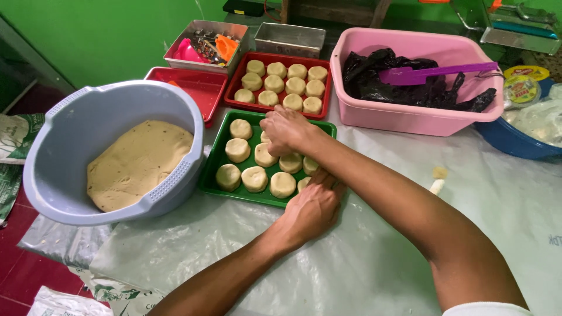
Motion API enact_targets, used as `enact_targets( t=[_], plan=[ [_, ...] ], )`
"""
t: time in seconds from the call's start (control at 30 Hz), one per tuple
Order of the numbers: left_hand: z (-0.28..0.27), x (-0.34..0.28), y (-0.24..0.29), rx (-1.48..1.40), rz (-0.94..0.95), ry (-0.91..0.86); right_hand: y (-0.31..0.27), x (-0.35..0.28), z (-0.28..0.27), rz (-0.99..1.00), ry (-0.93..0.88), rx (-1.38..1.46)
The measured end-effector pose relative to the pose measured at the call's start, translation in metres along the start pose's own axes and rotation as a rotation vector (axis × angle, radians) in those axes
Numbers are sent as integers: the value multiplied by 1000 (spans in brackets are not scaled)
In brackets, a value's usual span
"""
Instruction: Hand-forming dough balls with filling and arranging them on trays.
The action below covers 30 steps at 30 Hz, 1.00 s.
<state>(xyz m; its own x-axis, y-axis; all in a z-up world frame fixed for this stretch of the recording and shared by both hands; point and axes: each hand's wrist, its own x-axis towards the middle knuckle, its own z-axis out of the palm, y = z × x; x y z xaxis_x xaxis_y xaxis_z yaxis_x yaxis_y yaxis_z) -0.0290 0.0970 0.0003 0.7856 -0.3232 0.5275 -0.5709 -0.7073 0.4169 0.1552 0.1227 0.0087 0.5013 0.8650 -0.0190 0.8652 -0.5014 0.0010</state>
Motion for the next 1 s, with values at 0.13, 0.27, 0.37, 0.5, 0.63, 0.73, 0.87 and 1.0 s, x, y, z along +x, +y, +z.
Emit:
enact_targets(
  t=[0.13, 0.27, 0.37, 0.5, 0.63, 0.73, 0.87, 1.0],
  plan=[
    [-15, 9, 7, 27, -1, -20, -1, -10, -12, 57, -32, 78],
    [-53, 27, 27, 110, -9, -226, 5, -11, -17, 108, -71, 146],
    [-22, 13, 10, 130, 2, -208, 7, -19, -21, 130, -53, 230],
    [-3, 6, 0, 132, -36, -216, 12, -30, -19, 111, -13, 446],
    [-1, 5, -2, 121, -48, -230, 11, -44, -27, 105, -7, 511],
    [11, 0, -14, 80, -13, -188, 17, -52, -22, 98, 39, 539],
    [10, 2, -12, -13, -42, -107, 32, -75, -25, 108, 348, 618],
    [11, 1, -3, -250, -303, 273, 34, -144, -67, 116, 429, 1019]
  ],
)
